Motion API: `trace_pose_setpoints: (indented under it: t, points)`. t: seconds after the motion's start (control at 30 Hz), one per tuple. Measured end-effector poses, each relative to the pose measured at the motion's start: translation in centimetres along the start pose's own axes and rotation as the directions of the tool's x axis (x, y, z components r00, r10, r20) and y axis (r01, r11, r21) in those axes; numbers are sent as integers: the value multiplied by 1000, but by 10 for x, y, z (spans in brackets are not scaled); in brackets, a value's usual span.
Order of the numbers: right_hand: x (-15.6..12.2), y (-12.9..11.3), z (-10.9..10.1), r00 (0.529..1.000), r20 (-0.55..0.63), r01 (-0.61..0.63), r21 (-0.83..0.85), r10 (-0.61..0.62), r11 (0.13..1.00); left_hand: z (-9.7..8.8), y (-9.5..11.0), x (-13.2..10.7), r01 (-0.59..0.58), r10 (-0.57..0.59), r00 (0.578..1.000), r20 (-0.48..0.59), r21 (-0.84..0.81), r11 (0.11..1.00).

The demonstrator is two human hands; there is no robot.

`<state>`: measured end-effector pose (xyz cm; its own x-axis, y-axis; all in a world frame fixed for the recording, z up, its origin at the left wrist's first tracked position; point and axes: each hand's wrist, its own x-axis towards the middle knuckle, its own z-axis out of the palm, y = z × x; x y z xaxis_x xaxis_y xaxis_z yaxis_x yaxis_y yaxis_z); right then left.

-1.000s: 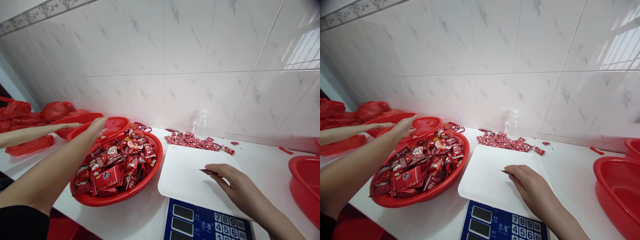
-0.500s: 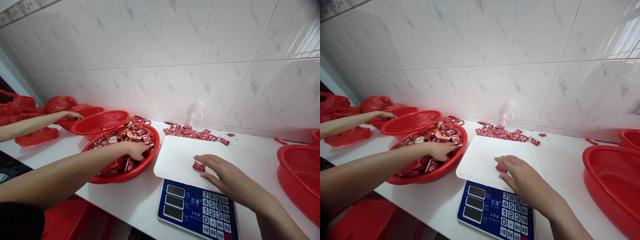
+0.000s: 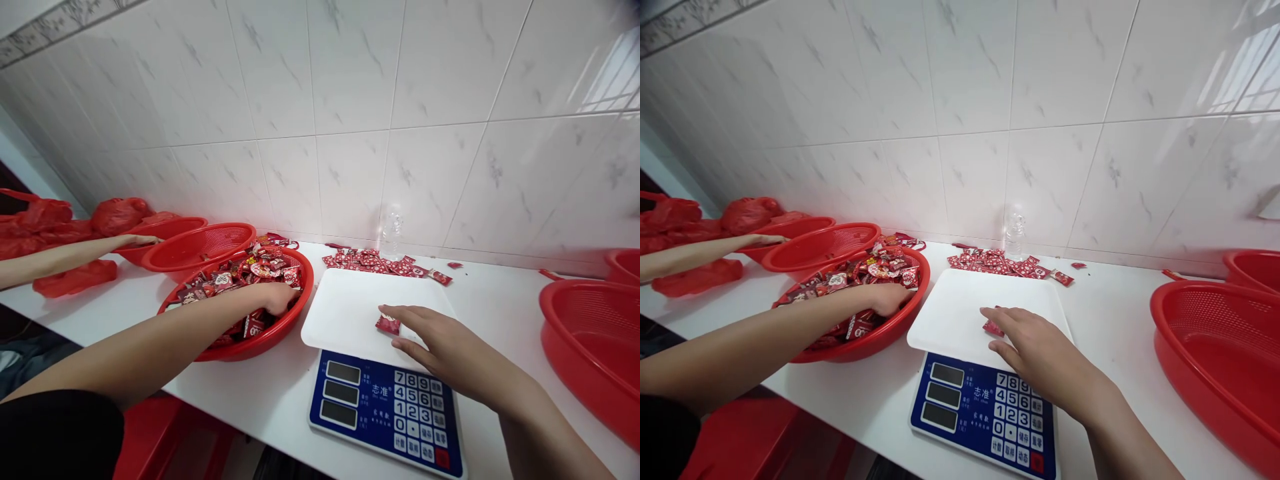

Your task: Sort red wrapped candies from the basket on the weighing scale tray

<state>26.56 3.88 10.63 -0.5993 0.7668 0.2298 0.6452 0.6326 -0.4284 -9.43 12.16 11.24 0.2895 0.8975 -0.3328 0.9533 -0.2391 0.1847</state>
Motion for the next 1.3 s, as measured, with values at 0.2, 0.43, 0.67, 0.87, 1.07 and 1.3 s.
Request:
trace_pose_setpoints:
  t: [0.2,0.43,0.67,0.87,1.07,1.3]
  points:
    - [-1,-2,-3,1000,3,-17,-21,17,1000,-27,-1,-4,-22,20,999,24,80,997]
    - [-1,2,-2,999,-36,10,-32,-11,999,-70,6,-11,46,-54,969,-242,-38,998]
    - [0,3,1,999,-31,-11,-76,9,997,-58,73,-12,-189,87,964,-251,-420,888]
    - [-1,5,0,999,6,-32,-91,33,995,-28,109,5,-337,292,941,-169,-506,794]
    - [0,3,-3,998,32,-47,-96,50,994,-40,60,26,-165,88,968,-235,-332,928]
    - [2,2,0,994,79,-67,-103,75,992,-46,2,34,-85,74,994,-80,-152,985]
